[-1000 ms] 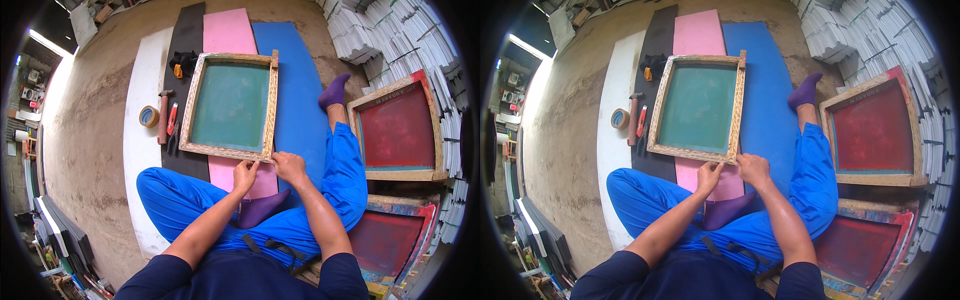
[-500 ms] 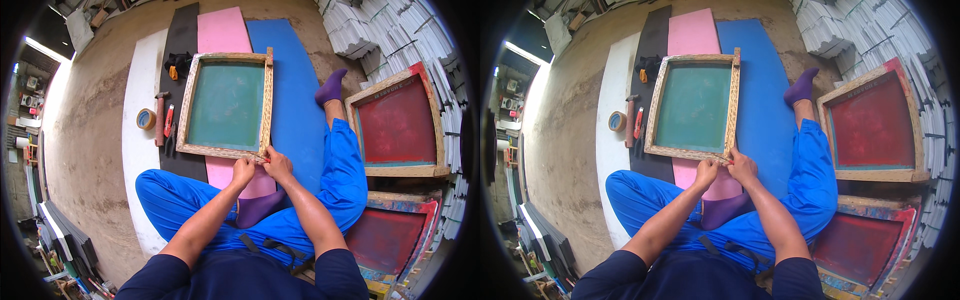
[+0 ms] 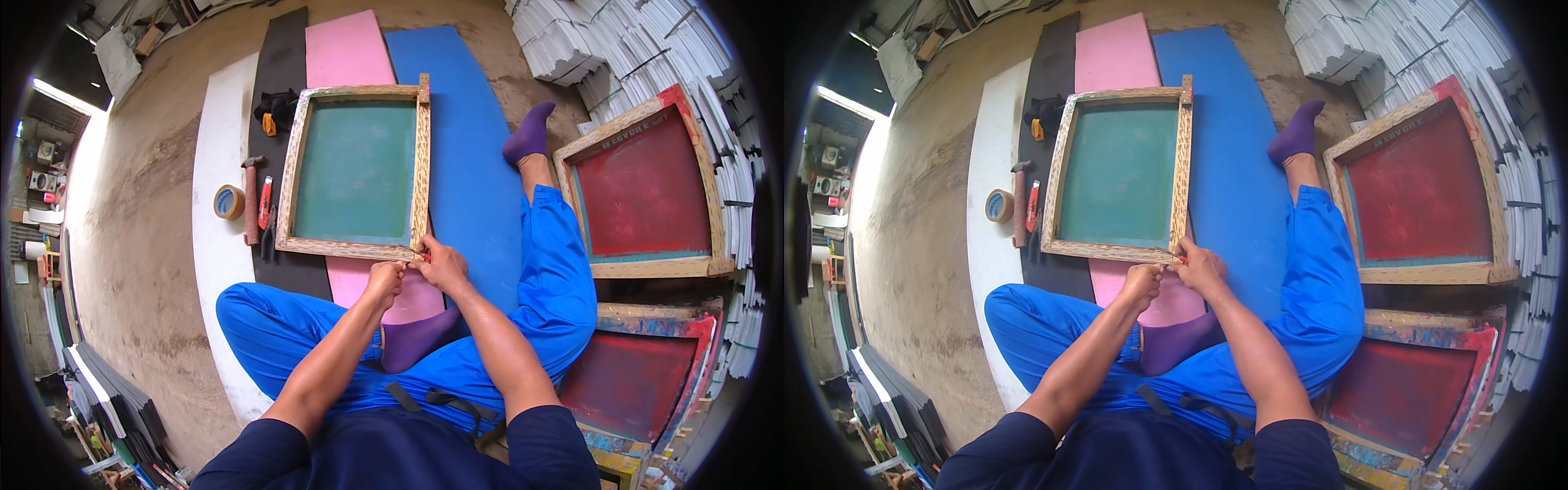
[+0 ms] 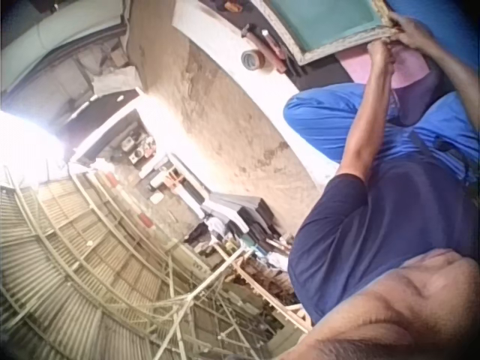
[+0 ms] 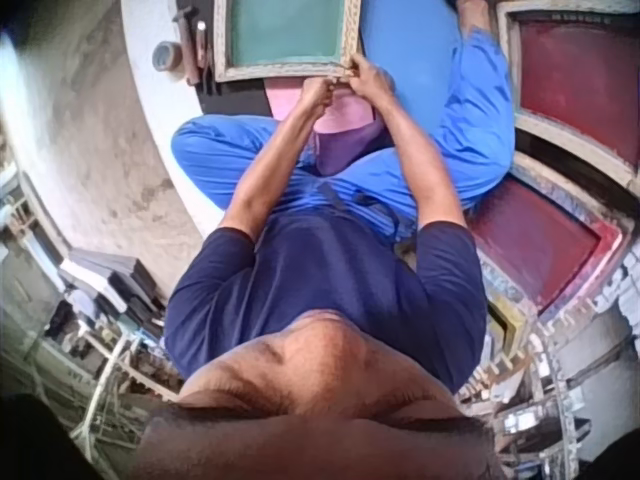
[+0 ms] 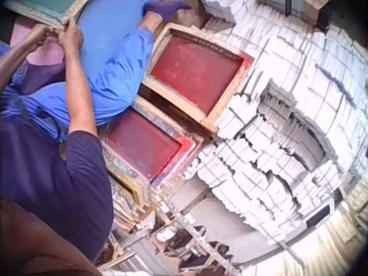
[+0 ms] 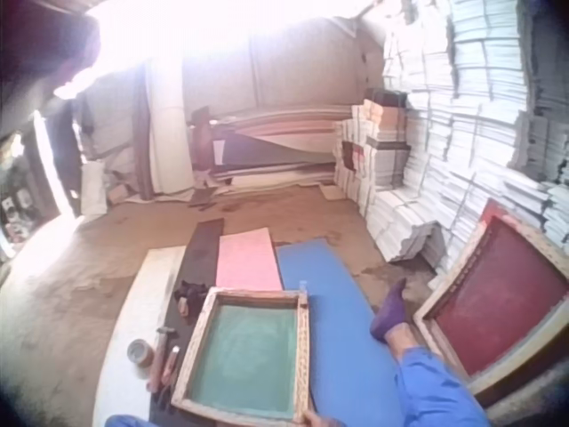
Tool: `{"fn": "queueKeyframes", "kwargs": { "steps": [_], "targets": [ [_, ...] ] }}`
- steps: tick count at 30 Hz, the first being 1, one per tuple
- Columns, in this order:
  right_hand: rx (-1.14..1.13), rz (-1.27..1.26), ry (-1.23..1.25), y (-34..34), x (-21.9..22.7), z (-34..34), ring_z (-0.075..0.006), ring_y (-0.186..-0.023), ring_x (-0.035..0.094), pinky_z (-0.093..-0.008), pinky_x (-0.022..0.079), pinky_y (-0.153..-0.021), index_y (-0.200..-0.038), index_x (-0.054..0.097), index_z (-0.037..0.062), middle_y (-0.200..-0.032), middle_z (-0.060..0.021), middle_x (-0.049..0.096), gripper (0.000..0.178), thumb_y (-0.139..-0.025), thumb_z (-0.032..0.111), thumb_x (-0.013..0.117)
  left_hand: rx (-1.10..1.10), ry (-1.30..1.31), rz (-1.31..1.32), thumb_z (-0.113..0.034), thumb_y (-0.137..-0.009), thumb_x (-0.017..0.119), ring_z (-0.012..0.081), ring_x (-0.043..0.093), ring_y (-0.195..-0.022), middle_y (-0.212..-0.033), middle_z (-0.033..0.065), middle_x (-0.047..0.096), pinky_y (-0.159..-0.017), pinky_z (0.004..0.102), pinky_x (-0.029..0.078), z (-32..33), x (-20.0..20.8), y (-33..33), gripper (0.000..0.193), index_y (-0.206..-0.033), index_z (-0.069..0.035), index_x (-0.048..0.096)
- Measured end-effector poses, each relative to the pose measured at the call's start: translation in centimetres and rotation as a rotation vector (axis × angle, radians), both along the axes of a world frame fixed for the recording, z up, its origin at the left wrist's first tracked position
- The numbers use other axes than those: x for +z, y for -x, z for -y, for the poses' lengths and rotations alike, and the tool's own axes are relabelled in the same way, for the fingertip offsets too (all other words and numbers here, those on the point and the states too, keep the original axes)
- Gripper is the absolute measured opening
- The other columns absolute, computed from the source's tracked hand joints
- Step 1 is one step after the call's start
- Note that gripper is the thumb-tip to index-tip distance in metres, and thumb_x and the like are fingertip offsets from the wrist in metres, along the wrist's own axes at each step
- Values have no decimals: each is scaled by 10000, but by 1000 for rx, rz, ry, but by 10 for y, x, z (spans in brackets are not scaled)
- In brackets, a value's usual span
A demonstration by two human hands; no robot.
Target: The person sits on the floor and uses a screwdriver and utility knife to remove staples and trim excess material from the edges of a wooden screen printing frame. They repeatedly pry and cut along the frame border, placing removed staples into a small black bag.
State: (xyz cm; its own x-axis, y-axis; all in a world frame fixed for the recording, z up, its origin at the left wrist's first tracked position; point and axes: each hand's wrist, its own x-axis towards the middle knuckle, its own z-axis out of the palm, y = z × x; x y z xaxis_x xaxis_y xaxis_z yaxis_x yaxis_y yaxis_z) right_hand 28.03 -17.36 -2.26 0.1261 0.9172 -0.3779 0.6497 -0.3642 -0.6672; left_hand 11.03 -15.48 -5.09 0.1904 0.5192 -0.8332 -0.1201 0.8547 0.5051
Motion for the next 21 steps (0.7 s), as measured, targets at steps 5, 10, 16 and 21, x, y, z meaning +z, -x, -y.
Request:
{"fn": "queueKeyframes", "kwargs": {
  "steps": [5,10,16,21],
  "targets": [
    [17,13,-10,5,-4,0,-360,-892,698,-487,503,-718,-1022,577,127,-891,-115,718,445,-778,403,826,-189,-417,-312,-184,-1016,593,71,420,-524,-675,-9,534,-461,268,336,18,-13,3,223,-840,-48,608],
    [267,151,-80,-29,22,-7,-324,-934,703,-479,528,-752,-1035,649,151,-1011,-100,730,303,-899,419,689,-273,-613,-504,-239,-1010,605,202,600,-711,-767,107,647,-669,375,477,33,-22,11,263,-916,1,657],
    [524,398,-131,-16,39,-16,-295,-900,703,-479,533,-750,-872,758,159,-834,-84,720,188,-909,303,644,-315,-834,-658,-234,-997,594,350,645,-919,-978,172,669,-812,457,493,38,-21,14,214,-973,-29,651],
    [668,547,-322,-9,28,-23,-279,-827,690,-457,507,-702,-750,759,140,-783,-63,708,159,-822,248,668,-410,-750,-697,-250,-994,603,391,667,-977,-1002,188,704,-852,457,505,34,2,15,226,-1000,-33,668]
  ]
}}
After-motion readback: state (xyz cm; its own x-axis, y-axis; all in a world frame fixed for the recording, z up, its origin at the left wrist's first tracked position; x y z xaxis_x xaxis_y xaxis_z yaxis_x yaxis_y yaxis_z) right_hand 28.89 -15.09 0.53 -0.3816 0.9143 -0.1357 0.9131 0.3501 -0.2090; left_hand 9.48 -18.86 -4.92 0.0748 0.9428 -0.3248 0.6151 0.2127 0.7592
